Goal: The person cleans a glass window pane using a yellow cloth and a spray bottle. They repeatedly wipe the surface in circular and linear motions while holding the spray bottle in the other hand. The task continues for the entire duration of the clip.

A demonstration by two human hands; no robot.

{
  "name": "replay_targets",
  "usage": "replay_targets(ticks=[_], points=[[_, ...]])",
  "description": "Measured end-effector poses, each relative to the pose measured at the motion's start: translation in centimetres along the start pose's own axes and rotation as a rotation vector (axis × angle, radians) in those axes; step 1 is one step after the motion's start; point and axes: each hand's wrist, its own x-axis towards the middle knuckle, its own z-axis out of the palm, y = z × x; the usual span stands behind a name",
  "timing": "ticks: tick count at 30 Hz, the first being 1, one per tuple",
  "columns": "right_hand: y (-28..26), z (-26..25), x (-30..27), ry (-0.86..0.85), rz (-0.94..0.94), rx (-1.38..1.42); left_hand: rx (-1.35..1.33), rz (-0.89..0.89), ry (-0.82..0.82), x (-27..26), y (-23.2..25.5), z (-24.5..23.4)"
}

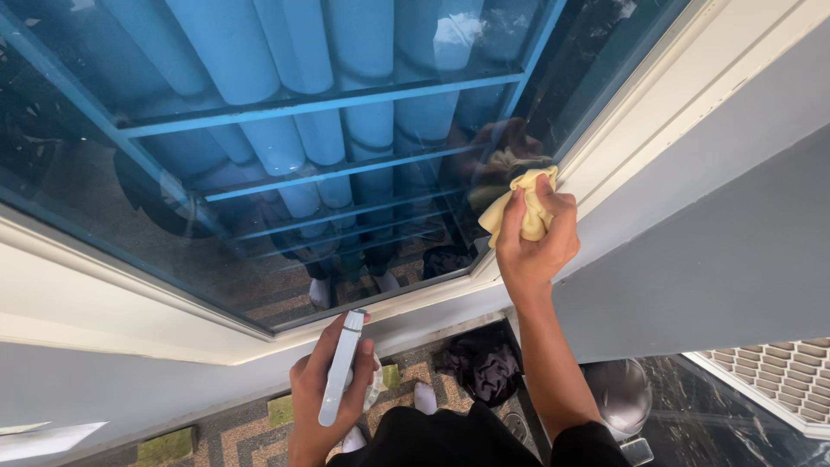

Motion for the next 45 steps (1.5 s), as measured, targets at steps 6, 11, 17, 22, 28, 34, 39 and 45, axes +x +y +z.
replay_targets(ticks=[6,11,17,22,28,34,39,45], points=[[0.8,0.2,-0.6,-0.002,0.066,0.115,-0.051,-0.021,0.001,-0.1,0.1,0.9],[-0.7,0.8,-0.8,0.015,0.085,0.178,-0.032,0.013,0.024,-0.3,-0.2,-0.1],[-5.3,2.4,-1.4,-0.032,-0.02,0.181,-0.046,0.011,0.032,-0.6,-0.8,-2.4],[-10.7,4.7,-2.9,-0.073,-0.085,0.224,-0.046,0.023,0.053,-1.5,-1.3,-5.7],[-16.3,7.9,-4.3,-0.088,-0.17,0.315,-0.013,0.045,0.116,-2.7,-2.7,-10.6],[-21.1,9.9,-4.6,-0.094,-0.171,0.363,-0.042,0.091,0.178,-4.0,-4.3,-14.6],[-24.6,11.0,-4.9,-0.125,-0.23,0.396,-0.004,0.035,0.193,-5.0,-5.1,-16.8],[-25.8,11.3,-6.0,-0.136,-0.274,0.381,-0.007,0.081,0.206,-5.5,-6.0,-18.2]])
